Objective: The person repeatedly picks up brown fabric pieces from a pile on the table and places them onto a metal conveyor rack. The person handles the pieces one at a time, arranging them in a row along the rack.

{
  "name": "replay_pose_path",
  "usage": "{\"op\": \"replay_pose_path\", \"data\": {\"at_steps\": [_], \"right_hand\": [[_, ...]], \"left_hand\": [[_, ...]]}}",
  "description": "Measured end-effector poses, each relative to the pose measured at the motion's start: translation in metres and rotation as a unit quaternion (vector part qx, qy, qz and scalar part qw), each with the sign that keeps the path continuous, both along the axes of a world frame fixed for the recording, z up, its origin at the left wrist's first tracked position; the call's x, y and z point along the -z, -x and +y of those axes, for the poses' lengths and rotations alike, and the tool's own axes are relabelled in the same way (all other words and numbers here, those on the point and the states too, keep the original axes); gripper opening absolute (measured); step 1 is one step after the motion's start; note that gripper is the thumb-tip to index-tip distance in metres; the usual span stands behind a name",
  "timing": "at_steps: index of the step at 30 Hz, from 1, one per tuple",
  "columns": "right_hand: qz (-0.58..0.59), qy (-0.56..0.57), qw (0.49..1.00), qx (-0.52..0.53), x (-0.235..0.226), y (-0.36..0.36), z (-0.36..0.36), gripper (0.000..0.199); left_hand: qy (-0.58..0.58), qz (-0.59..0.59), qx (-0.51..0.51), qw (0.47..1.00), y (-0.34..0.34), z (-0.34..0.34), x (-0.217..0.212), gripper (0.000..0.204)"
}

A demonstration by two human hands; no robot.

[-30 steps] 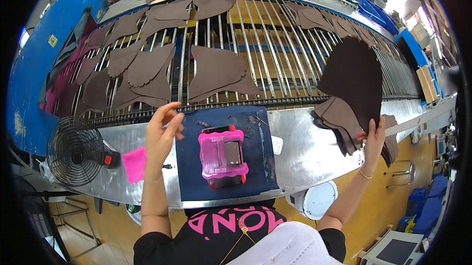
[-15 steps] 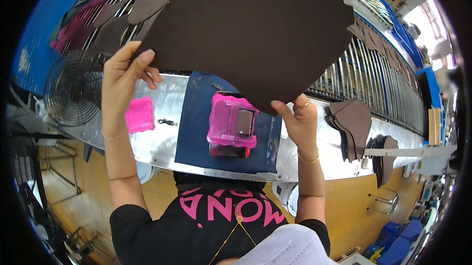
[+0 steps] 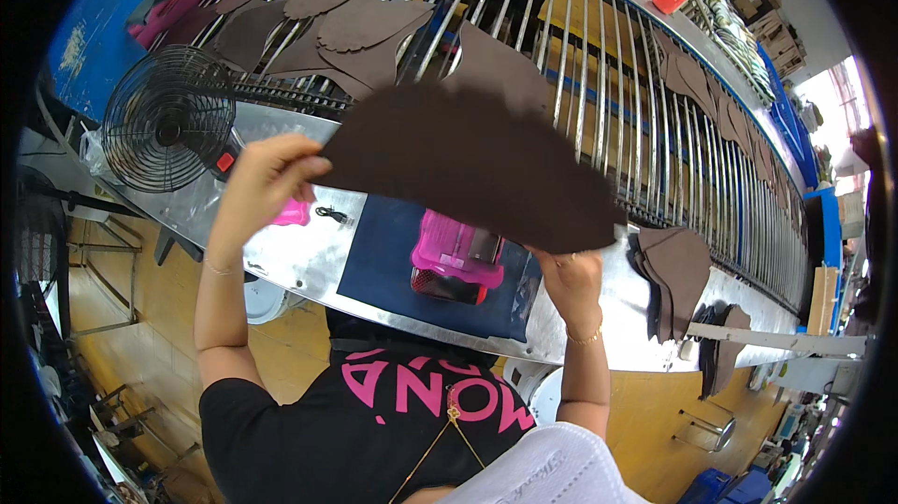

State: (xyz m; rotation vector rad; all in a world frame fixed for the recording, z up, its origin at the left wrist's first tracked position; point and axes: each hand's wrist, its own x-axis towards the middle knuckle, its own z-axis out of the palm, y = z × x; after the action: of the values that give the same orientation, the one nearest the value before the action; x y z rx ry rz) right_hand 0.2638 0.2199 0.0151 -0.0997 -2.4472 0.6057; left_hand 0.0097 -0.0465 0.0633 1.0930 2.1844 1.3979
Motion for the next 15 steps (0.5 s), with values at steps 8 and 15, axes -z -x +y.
{"op": "replay_pose_path", "data": {"at_steps": [8, 15], "right_hand": [[-0.064, 0.12, 0.976, 0.168, 0.049, -0.107, 0.016, 0.021], [-0.178, 0.126, 0.925, 0.311, -0.008, -0.2, 0.019, 0.022]], "left_hand": [[-0.009, 0.215, 0.18, 0.96, -0.042, 0.078, 0.028, 0.01], [-0.008, 0.268, 0.347, 0.899, -0.084, 0.141, 0.028, 0.007]]}}
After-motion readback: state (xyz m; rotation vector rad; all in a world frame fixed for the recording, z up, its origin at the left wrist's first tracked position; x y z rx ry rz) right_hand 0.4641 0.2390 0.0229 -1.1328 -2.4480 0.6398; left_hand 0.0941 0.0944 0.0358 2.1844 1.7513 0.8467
